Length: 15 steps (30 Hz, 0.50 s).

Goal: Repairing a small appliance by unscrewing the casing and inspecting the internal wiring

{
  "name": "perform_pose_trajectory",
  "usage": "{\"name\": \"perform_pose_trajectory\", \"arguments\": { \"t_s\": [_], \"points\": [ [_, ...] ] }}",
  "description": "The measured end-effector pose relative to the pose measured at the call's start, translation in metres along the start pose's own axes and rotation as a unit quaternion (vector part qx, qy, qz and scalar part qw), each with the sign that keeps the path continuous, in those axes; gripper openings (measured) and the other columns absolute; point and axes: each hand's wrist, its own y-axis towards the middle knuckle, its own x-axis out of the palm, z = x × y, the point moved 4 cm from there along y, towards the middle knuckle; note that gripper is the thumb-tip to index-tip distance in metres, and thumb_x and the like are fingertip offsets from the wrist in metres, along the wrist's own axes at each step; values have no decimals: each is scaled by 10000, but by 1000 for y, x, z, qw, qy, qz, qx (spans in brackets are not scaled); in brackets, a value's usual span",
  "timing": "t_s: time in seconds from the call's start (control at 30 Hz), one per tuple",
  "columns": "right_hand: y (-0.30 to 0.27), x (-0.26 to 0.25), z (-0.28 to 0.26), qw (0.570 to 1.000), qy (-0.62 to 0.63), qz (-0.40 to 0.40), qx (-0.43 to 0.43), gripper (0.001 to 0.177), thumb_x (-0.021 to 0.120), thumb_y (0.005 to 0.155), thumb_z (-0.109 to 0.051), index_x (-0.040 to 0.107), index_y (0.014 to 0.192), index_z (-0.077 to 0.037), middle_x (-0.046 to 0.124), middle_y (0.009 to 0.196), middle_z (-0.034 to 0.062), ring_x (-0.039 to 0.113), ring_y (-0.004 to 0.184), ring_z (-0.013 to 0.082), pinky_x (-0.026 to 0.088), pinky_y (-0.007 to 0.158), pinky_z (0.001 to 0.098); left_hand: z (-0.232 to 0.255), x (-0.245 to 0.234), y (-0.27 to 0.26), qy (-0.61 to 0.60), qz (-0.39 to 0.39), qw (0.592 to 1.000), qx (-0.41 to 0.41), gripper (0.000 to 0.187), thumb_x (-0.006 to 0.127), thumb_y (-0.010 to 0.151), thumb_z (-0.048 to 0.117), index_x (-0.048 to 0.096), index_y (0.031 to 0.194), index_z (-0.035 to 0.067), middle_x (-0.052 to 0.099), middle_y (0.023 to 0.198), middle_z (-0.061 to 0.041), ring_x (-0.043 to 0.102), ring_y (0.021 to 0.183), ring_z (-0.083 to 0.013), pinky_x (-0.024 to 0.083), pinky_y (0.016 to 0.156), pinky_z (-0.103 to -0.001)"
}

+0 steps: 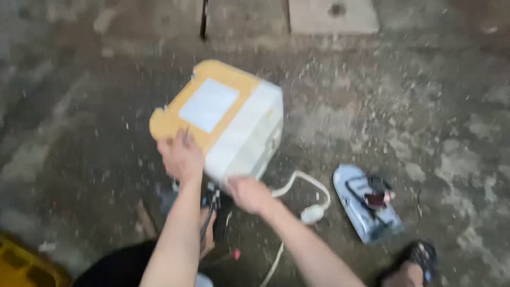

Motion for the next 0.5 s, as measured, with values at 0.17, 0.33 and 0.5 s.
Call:
{"name": "perform_pose_trajectory", "arguments": {
  "t_s": [0.17, 0.33, 0.5],
  "points": [
    [2, -40, 7, 998, 49, -36, -16, 393, 407, 1072, -370, 667, 1036, -79, 730, 999, 245, 684, 1063, 472, 566, 907, 575, 13, 3, 10, 7, -146, 985, -94, 276, 607, 994, 434, 761, 1212, 364, 533, 1245, -14, 691, 997, -417, 588, 789, -563],
    [0, -52, 28, 999, 37, -15, 17, 423, 396, 1080, -404, 685, 1026, -99, 734, 910, 238, 701, 1024, 452, 579, 907, 550, 28, 22, 8, 20, -235, 966, -103, 379, 545, 990, 394, 676, 1344, 419, 470, 1351, 37, 671, 1100, -409, 590, 860, -579],
    [-22, -43, 29, 989, 88, 16, 121, 380, 428, 1075, -329, 715, 992, -94, 753, 864, 200, 758, 918, 342, 613, 807, 457, 44, 22, 5, 36, -218, 974, -56, 337, 559, 1013, 381, 699, 1319, 395, 496, 1339, -3, 664, 1116, -409, 581, 868, -562]
  ]
}}
